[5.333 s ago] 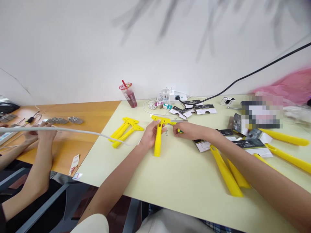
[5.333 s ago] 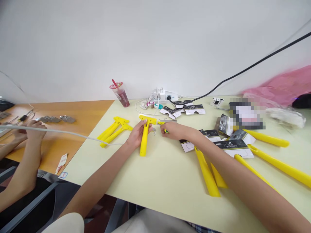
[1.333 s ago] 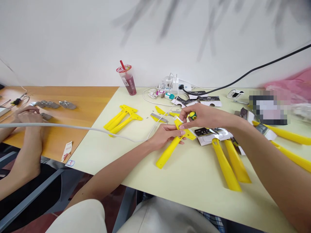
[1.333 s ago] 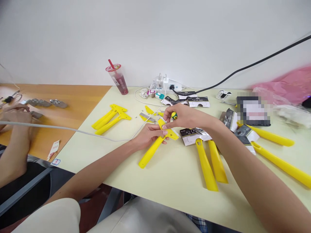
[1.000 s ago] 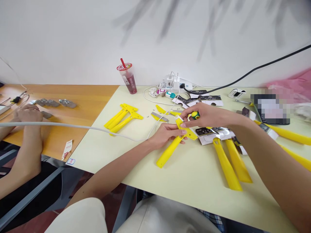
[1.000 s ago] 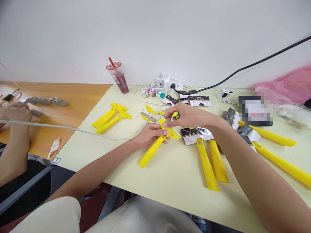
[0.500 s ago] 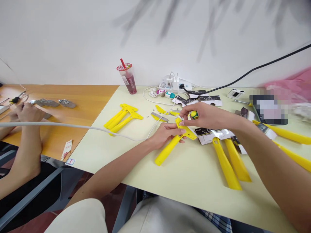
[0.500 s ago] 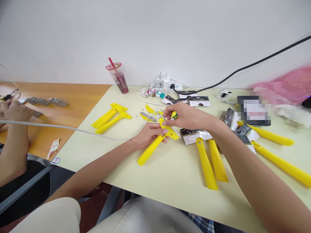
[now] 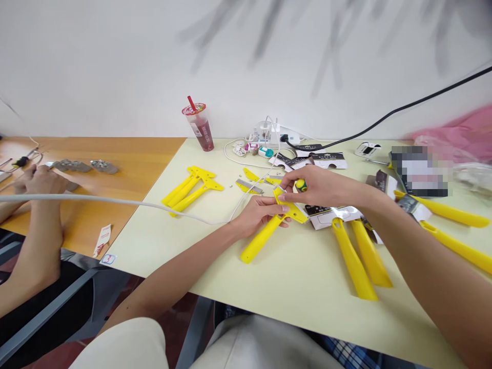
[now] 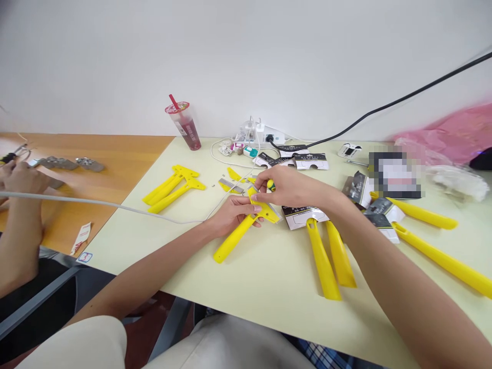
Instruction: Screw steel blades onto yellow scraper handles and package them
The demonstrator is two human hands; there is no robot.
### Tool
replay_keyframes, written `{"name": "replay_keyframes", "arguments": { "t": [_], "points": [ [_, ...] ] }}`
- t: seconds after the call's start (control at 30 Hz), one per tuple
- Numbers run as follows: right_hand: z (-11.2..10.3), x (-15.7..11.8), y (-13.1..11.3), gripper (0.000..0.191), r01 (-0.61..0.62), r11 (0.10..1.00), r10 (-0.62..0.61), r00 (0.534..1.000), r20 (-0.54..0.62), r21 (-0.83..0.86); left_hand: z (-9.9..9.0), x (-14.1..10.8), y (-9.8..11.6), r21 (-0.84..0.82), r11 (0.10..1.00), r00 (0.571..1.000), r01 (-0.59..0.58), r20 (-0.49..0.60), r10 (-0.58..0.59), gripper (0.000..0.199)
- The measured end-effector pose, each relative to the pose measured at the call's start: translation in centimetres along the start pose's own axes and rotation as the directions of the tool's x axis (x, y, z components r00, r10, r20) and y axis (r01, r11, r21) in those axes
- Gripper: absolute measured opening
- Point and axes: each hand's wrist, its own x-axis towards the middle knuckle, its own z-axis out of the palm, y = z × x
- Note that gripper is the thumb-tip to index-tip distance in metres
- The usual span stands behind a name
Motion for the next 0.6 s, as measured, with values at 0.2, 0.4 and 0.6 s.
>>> {"name": "replay_keyframes", "arguments": {
  "t": [0.2, 0.4, 0.6],
  "points": [
    [0.17, 0.29, 0.42, 0.029, 0.030, 0.999, -0.031, 0.998, 0.049, 0.013, 0.08, -0.07, 0.09, -0.001, 1.000, 1.000, -0.007, 0.011, 0.007, 0.047],
    [0.42, 0.41, 0.02, 0.025, 0.035, 0.999, -0.037, 0.997, 0.066, 0.039, 0.07, -0.06, 0.15, 0.002, 1.000, 1.000, -0.002, 0.021, 0.002, 0.050],
    [0.76, 0.71, -0.09, 0.027, 0.006, 0.999, -0.009, 0.997, 0.079, 0.042, 0.11, 0.02, 0.46, -0.017, 1.000, 1.000, 0.012, -0.010, -0.013, 0.050]
  ]
}}
